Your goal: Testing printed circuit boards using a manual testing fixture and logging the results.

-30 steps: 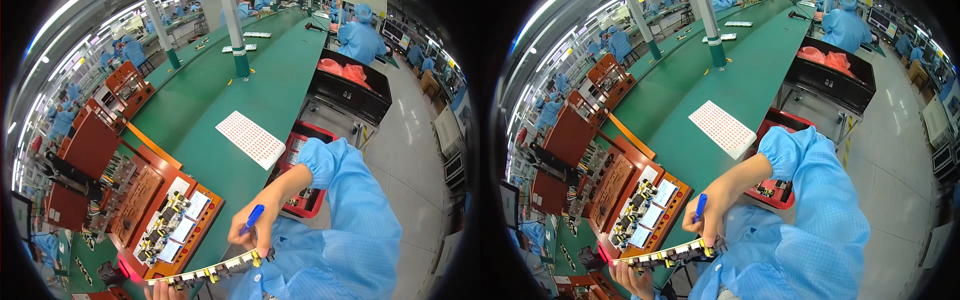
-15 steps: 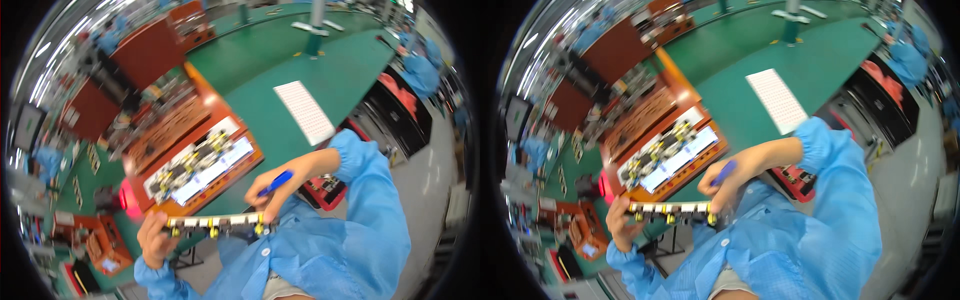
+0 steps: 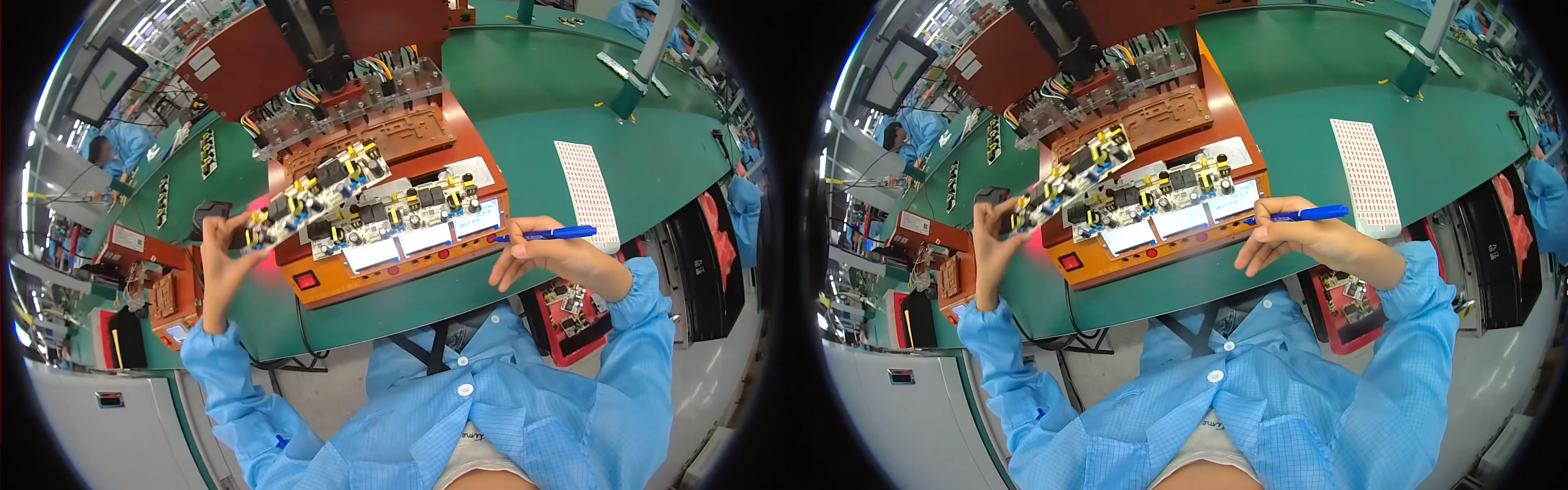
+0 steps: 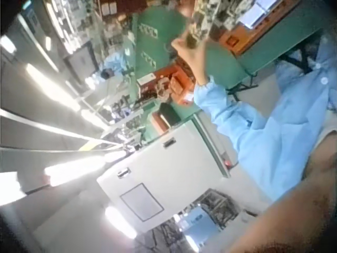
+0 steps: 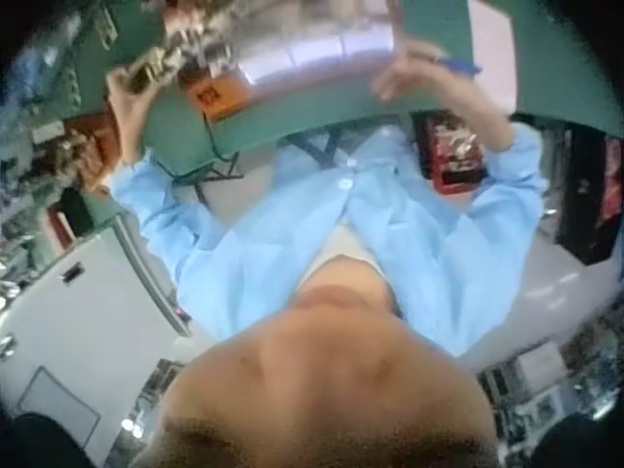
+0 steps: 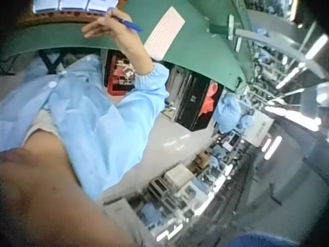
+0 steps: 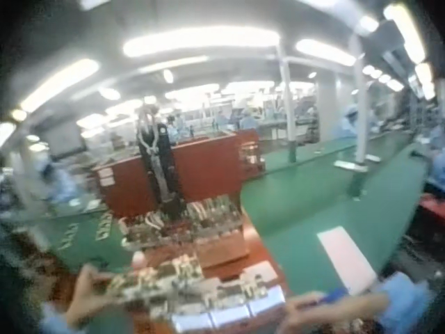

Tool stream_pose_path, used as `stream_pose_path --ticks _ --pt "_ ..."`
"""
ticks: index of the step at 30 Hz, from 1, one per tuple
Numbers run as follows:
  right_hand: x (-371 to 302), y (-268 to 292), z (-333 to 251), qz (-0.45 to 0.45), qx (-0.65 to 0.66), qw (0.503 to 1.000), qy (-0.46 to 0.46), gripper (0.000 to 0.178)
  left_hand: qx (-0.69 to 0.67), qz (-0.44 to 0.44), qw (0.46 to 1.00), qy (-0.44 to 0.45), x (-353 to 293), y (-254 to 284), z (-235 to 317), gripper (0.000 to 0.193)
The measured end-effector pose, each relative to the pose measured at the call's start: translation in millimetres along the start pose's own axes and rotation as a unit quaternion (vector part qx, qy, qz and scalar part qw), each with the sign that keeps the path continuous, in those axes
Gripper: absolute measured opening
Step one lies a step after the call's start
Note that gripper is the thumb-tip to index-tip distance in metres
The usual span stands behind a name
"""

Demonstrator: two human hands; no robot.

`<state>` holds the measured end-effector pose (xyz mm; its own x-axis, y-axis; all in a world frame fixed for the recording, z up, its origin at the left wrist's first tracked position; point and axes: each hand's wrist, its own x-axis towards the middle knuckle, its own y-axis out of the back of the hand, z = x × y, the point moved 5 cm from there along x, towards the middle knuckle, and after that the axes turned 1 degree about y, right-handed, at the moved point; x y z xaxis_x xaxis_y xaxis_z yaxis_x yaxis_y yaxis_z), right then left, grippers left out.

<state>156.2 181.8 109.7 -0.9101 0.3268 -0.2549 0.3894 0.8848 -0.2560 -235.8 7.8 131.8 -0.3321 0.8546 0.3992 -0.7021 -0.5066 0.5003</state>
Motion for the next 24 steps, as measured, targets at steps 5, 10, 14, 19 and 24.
stream_pose_path --ticks 5,10,14,19,24 --pt "-3 11 -1 0.019 -0.005 0.999 0.030 0.020 0.083 -0.008 0.996 0.002 55 -19 -28 0.058" --pt "-1 21 -3 0.027 -0.002 0.997 0.067 0.022 0.098 0.018 0.994 -0.053 86 -52 -31 0.058" --pt "3 27 -3 0.033 -0.005 0.997 0.072 0.022 -0.001 -0.018 0.999 0.028 99 -76 -24 0.048" --pt "6 31 -3 0.032 0.013 0.995 0.089 0.016 0.006 -0.034 0.999 0.020 101 -91 -18 0.041" --pt "11 35 2 0.041 0.018 0.995 0.084 0.016 0.012 -0.048 0.997 0.053 102 -96 -9 0.043"
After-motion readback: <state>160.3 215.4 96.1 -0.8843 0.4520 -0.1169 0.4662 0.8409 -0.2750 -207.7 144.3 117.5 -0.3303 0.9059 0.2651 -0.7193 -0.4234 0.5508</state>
